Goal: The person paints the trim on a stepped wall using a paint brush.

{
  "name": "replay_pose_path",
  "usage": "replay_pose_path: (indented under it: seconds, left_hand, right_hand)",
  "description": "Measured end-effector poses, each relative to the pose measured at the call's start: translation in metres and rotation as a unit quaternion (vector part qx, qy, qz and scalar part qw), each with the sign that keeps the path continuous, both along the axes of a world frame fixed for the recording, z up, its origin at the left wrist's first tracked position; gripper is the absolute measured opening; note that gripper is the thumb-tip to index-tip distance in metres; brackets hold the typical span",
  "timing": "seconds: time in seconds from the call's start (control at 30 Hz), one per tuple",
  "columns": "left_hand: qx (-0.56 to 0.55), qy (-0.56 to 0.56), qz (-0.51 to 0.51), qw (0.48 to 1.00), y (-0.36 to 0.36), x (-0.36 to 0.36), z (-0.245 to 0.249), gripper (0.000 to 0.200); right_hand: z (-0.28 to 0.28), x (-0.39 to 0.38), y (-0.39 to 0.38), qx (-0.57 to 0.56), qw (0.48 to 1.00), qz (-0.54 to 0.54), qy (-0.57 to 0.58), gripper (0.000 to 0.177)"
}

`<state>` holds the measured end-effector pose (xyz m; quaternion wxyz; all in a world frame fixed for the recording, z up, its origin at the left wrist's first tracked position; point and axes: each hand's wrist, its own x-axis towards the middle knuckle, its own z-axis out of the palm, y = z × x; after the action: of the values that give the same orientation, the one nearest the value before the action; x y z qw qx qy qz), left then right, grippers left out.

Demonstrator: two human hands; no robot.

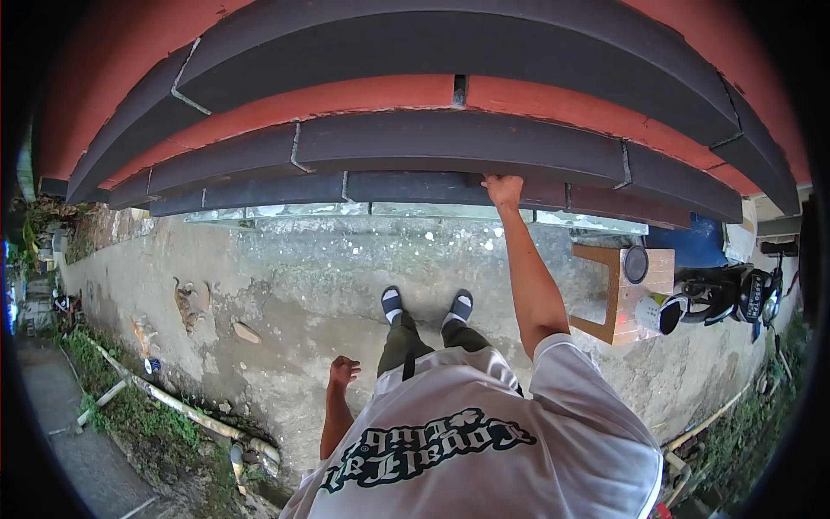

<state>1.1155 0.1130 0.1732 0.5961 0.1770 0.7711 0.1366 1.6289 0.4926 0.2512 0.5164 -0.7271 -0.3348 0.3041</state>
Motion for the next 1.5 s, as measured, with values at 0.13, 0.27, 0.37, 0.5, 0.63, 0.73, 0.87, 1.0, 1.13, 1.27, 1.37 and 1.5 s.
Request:
replay_pose_path:
  seconds: [0.13,0.27,0.37,0.5,0.63,0.73,0.87,1.0,1.13,1.27,1.37,1.5]
  left_hand:
    - [0.016,0.005,-0.012,1.0,0.008,-0.021,0.005,0.01]
    - [0.016,0.007,-0.012,1.0,0.016,-0.04,0.003,0.01]
    - [0.019,0.002,-0.01,1.0,0.018,-0.052,-0.001,0.01]
    - [0.017,0.002,-0.023,1.0,0.024,-0.057,0.002,0.011]
    - [0.02,0.001,-0.031,0.999,0.029,-0.064,0.0,0.011]
    - [0.026,-0.01,-0.039,0.999,0.032,-0.065,0.005,0.011]
    - [0.006,-0.019,-0.057,0.998,0.034,-0.072,0.004,0.01]
    - [-0.004,-0.017,-0.072,0.997,0.04,-0.086,0.004,0.01]
    - [0.025,-0.02,-0.067,0.997,0.037,-0.109,-0.01,0.013]
    - [0.018,-0.012,-0.074,0.997,0.038,-0.117,-0.008,0.015]
    - [0.012,-0.018,-0.075,0.997,0.035,-0.127,-0.009,0.016]
    - [-0.002,-0.006,-0.079,0.997,0.048,-0.129,-0.005,0.013]
  right_hand:
    - [-0.016,0.065,-0.016,-0.064,0.994,-0.069,-0.054,0.037]
    - [0.002,0.116,-0.043,-0.118,0.879,-0.118,-0.447,0.026]
    - [0.021,0.092,-0.04,-0.198,0.872,-0.077,-0.441,0.023]
    - [0.004,0.017,-0.016,-0.147,0.882,0.032,-0.447,0.026]
    - [0.01,-0.073,0.011,-0.06,0.922,0.066,-0.377,0.027]
    - [0.008,-0.118,0.024,0.023,0.956,0.04,-0.29,0.028]
    - [0.002,-0.114,0.017,-0.072,0.994,0.035,-0.071,0.03]
    - [0.008,-0.038,-0.011,-0.088,0.966,-0.012,-0.244,0.03]
    - [0.04,0.013,-0.037,-0.165,0.881,-0.054,-0.439,0.023]
    - [0.025,-0.022,-0.036,-0.184,0.864,-0.026,-0.469,0.017]
    - [0.025,-0.091,-0.023,-0.139,0.914,0.014,-0.381,0.022]
    - [0.013,-0.135,-0.009,-0.018,0.984,0.056,-0.167,0.024]
